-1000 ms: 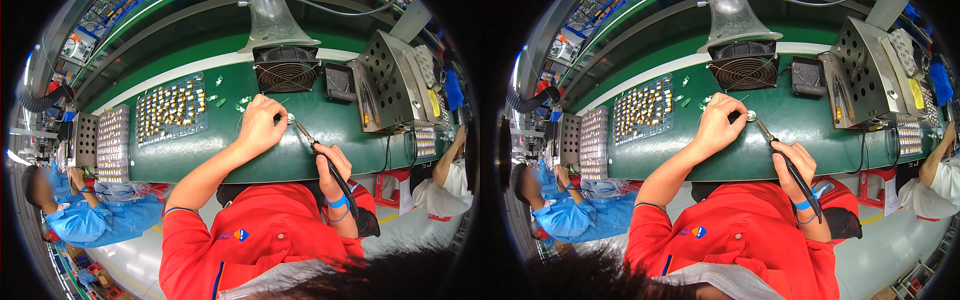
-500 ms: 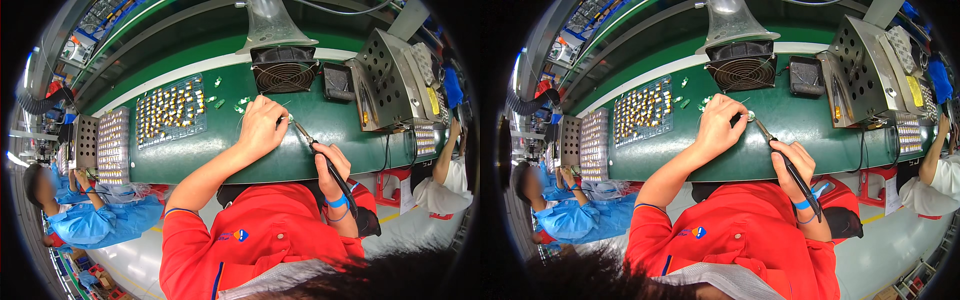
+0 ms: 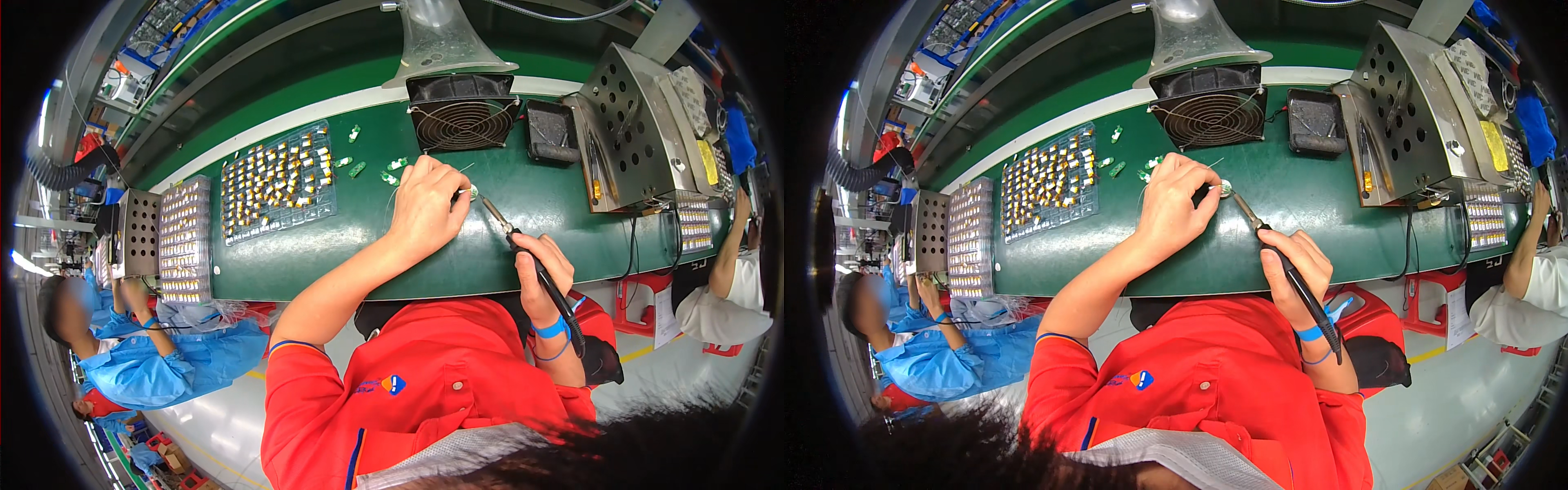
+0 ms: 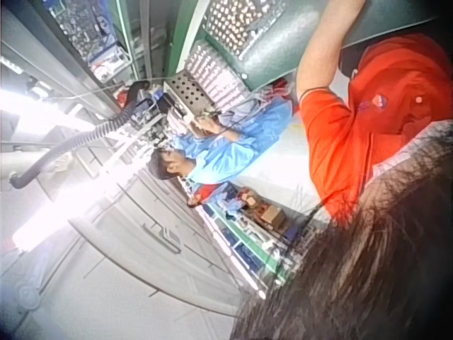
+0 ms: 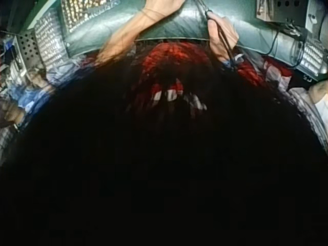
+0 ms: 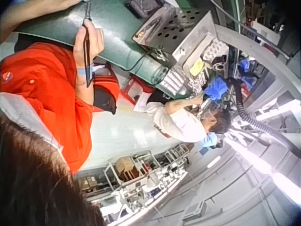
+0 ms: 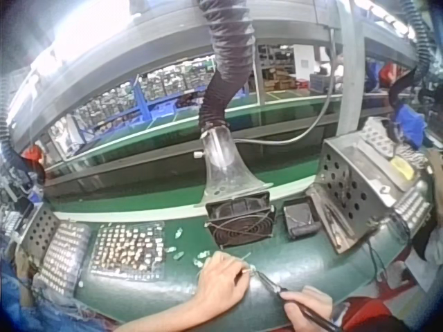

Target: Soldering small electronic components onto a base at an assembly workstation.

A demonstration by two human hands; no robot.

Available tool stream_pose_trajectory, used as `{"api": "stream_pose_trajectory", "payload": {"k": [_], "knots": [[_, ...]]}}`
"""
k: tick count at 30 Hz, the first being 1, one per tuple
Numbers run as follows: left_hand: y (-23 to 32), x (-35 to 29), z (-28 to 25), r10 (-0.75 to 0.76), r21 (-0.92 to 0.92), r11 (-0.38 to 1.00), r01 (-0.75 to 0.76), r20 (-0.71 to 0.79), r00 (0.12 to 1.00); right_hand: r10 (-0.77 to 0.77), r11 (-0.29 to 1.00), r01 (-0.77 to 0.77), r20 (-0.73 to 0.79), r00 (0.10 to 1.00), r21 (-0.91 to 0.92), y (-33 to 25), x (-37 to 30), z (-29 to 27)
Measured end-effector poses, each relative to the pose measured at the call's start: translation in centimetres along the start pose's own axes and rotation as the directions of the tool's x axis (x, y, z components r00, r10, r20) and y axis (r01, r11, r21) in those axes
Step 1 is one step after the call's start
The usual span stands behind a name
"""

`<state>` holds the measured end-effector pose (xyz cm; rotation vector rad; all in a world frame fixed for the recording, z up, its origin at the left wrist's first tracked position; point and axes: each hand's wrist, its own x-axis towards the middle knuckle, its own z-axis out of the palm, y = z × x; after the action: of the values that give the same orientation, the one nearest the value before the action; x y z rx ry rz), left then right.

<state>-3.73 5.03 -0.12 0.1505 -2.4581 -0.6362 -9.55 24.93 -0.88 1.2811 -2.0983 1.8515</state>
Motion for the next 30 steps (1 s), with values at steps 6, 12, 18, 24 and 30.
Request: {"api": "stream_pose_trajectory", "payload": {"k": [6,12,18,24,30], "knots": [[-0.3,-0.1,0.3,0.018,-0.018,1.000,-0.018,-0.006,1.000,0.010,0.999,-0.011,-0.014,1.000,-0.051,0.3,-0.4,-0.8],[-0.2,-0.2,-0.2,-0.027,-0.040,0.999,0.030,0.074,0.997,0.220,0.902,-0.278,-0.204,0.954,-0.330,1.5,4.8,-4.3],[-4.7,0.7,-6.9,-0.068,-0.089,0.993,0.080,0.128,0.989,0.255,0.963,-0.262,-0.098,0.962,-0.063,1.7,3.0,-2.7],[-8.4,0.6,-8.5,0.038,0.465,0.885,-0.022,-0.023,0.999,0.095,0.990,-0.092,0.026,0.995,-0.105,1.2,2.0,-0.6],[-7.8,-2.3,-7.1,-0.043,0.575,0.818,-0.022,0.098,0.994,0.103,0.985,-0.097,0.039,0.994,-0.145,0.8,2.6,-0.4]]}}
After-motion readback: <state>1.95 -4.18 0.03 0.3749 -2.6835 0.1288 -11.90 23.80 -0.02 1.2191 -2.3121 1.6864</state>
